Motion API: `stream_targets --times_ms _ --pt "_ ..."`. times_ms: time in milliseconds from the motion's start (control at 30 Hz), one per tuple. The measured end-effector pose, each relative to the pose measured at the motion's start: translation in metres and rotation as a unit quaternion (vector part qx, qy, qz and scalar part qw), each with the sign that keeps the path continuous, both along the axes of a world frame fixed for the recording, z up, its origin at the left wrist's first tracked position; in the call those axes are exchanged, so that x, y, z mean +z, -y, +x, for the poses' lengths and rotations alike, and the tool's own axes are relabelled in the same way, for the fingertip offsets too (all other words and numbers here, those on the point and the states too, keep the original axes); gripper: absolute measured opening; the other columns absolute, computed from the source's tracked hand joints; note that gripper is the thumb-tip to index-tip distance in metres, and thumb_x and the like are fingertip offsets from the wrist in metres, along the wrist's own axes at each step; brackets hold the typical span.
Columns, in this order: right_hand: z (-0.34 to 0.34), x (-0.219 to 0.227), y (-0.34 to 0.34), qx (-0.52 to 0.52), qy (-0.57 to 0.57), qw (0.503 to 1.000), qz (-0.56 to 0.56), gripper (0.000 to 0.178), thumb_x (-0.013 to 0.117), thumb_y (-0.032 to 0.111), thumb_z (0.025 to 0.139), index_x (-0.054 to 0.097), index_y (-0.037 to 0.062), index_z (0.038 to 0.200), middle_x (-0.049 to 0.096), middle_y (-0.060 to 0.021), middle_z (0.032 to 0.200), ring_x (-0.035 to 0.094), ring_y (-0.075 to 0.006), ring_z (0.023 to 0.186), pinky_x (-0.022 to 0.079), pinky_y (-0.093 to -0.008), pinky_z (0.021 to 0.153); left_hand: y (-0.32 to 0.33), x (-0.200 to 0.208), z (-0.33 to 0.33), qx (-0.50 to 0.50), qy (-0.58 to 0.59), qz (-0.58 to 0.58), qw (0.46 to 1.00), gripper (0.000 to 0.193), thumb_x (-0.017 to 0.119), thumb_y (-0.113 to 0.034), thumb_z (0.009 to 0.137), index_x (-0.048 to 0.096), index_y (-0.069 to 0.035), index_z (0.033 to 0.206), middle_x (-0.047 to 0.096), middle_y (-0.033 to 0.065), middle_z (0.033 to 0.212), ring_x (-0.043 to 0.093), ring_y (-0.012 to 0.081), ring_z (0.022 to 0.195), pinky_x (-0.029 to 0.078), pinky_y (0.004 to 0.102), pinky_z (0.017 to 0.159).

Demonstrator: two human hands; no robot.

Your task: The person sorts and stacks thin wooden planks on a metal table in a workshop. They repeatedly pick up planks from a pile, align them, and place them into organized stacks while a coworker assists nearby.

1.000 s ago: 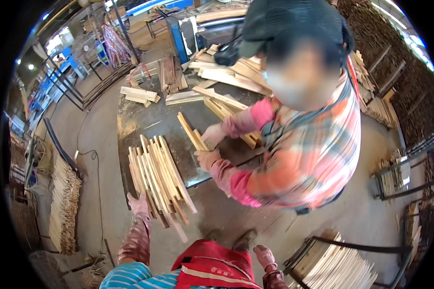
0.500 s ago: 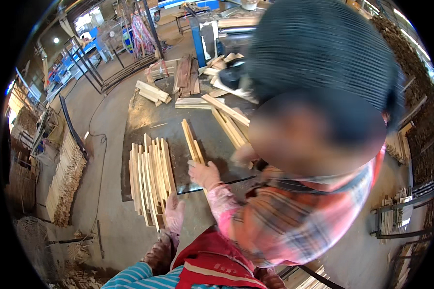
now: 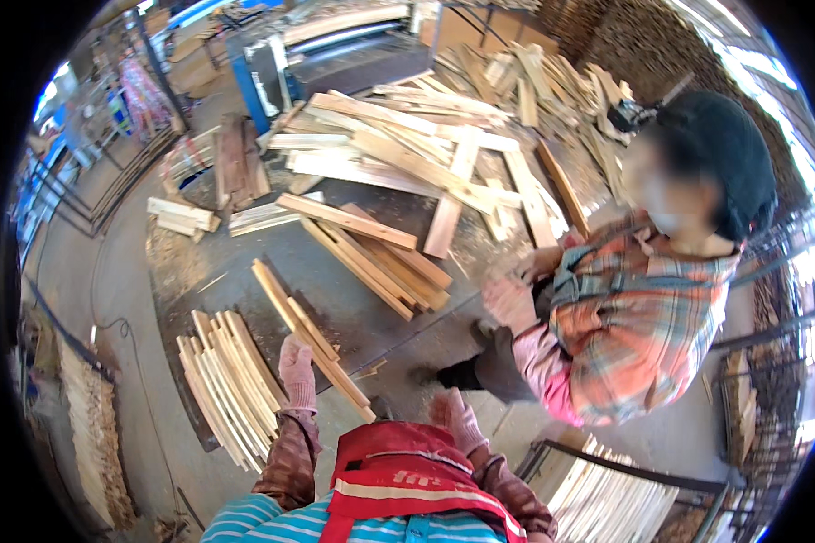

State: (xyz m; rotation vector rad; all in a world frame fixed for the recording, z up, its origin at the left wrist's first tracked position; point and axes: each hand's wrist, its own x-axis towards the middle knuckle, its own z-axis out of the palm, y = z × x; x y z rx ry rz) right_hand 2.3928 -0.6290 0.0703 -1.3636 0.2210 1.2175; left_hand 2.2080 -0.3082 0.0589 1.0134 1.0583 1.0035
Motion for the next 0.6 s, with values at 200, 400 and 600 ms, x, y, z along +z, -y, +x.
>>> stream_targets --times_ms 200,400,600 --pt "0.040 0.016 -0.013 -0.031 0.044 0.998 -0.039 0.062 0.051 0.060 0.099 0.063 0.0040 0.124 0.069 -0.0085 0.109 0.068 -0.0198 0.093 0.055 -0.0351 0.084 0.019 -0.009 0.056 -0.057 -0.079 0.053 0.994 0.042 0.069 -0.004 0.091 0.061 0.000 0.132 0.069 0.0067 0.119 0.065 0.0160 0.109 0.052 0.0299 0.096" --pt "0.096 0.007 -0.021 0.018 0.038 0.999 -0.034 0.056 0.053 0.055 0.100 0.062 0.0034 0.122 0.068 -0.0081 0.106 0.067 -0.0204 0.091 0.053 -0.0353 0.082 0.050 -0.001 0.106 -0.165 -0.071 -0.065 0.982 0.053 0.070 -0.008 0.090 0.053 0.002 0.139 0.062 0.0182 0.132 0.061 0.0250 0.118 0.052 0.0357 0.100" --pt "0.162 0.015 -0.027 0.088 0.020 0.996 -0.008 0.026 0.062 0.033 0.099 0.062 0.0080 0.092 0.056 0.0017 0.076 0.050 -0.0092 0.063 0.038 -0.0252 0.056 0.070 -0.015 0.145 -0.143 -0.201 -0.124 0.961 0.075 0.074 -0.016 0.086 0.038 0.000 0.150 0.053 0.0254 0.142 0.058 0.0279 0.123 0.053 0.0376 0.097"
